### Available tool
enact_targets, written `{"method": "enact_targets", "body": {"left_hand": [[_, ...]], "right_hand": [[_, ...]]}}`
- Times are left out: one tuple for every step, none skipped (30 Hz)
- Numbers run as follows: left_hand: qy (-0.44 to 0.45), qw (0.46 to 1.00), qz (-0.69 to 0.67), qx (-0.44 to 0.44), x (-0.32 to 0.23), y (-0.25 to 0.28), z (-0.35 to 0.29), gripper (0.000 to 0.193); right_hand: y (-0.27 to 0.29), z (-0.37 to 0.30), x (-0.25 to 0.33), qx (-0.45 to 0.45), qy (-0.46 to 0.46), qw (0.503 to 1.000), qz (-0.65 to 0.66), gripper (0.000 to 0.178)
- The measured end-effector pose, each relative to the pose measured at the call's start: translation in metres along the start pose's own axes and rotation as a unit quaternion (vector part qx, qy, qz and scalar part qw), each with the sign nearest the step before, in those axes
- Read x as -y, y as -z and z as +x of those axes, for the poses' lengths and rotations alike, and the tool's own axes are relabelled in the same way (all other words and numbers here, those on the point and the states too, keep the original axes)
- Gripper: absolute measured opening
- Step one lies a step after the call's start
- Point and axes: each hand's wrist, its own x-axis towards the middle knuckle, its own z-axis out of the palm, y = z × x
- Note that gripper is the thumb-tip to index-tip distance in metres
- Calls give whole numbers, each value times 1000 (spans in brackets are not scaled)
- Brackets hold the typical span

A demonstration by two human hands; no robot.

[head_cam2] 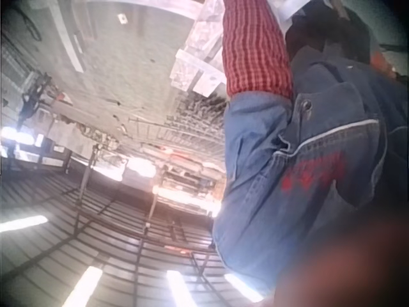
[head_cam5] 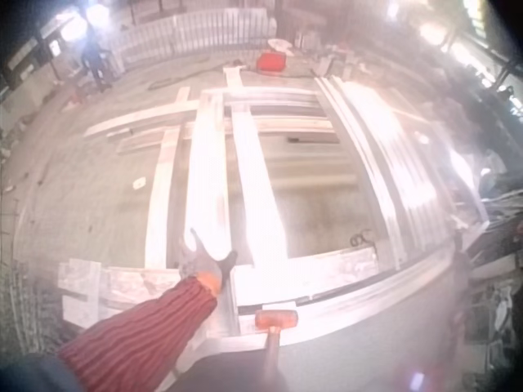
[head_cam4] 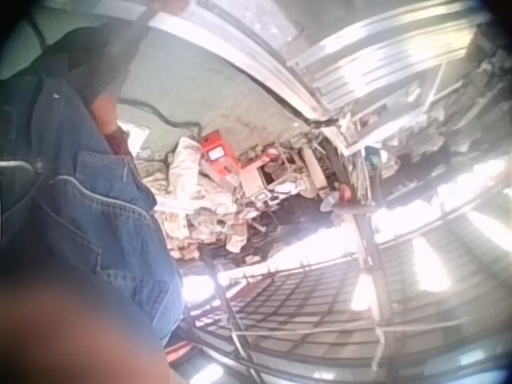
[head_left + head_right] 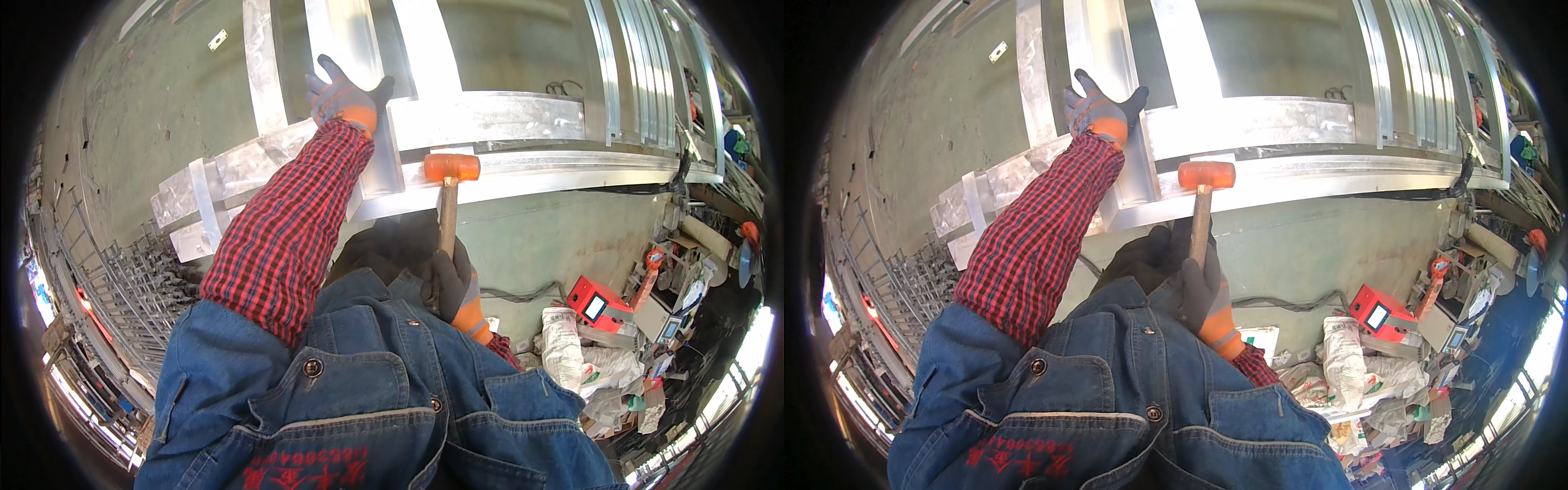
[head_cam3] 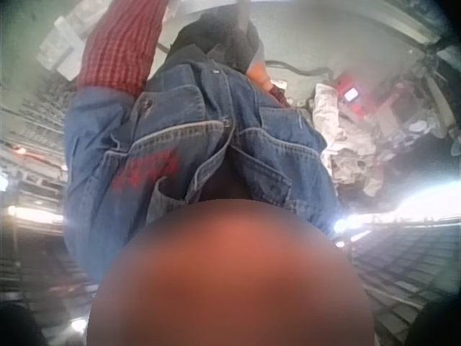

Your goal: The person aligns aluminum frame pieces on a workbench, uses a rubber mallet to tap joints into alignment, and tack welds the intersections with a handheld welding torch. The person flips the frame to access different sides and continues welding along the seams.

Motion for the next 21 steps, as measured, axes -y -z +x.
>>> {"method": "enact_targets", "body": {"left_hand": [[0,1000,0,0,1,1,0,144],[0,1000,-1,3,0,2,1,144],[-3,1000,-5,5,2,2,0,145],[-10,1000,-13,6,3,2,0,146],[-19,999,-25,5,4,2,1,147],[-25,999,-34,8,7,2,2,148],[-35,999,-40,13,10,3,4,149],[-42,998,-41,23,14,3,5,150],[-56,997,-45,22,21,4,5,151],[-78,995,-65,22,30,3,3,148],[-106,991,-83,-2,43,2,-2,141],[-133,986,-100,-25,59,1,-9,134],[-148,982,-108,-36,73,-1,-17,127],[-156,975,-152,-44,88,-4,-29,122],[-147,971,-187,-36,105,-8,-46,118],[-165,972,-160,-40,120,-10,-62,114],[-181,973,-136,-44,133,-12,-78,110],[-209,971,-106,-45,144,-13,-94,107],[-238,967,-76,-47,153,-13,-112,105],[-254,963,-74,-40,161,-12,-129,99],[-278,960,-28,-15,166,-11,-139,97]], "right_hand": [[2,-1,5,34,2,999,-1,35],[3,-1,9,64,0,998,-14,35],[7,-3,14,75,-4,997,-22,36],[10,-3,17,86,-8,996,-30,36],[14,-4,20,81,-15,996,-35,38],[20,-5,23,77,-13,996,-31,39],[24,-2,24,48,-26,998,-12,36],[29,0,25,22,-33,999,16,34],[35,3,26,5,-43,997,58,31],[41,8,28,-23,-9,999,26,28],[47,13,29,-48,-12,996,70,25],[53,20,30,-56,0,997,55,26],[61,26,34,-73,-9,996,50,27],[68,32,37,-67,13,997,37,28],[74,37,41,-71,18,997,24,28],[79,42,45,-75,20,997,11,29],[84,49,51,-69,31,997,-14,29],[89,57,57,-63,41,996,-39,30],[92,64,64,-56,50,995,-64,31],[92,73,70,-70,73,991,-89,37],[93,84,77,-60,85,988,-111,39]]}}
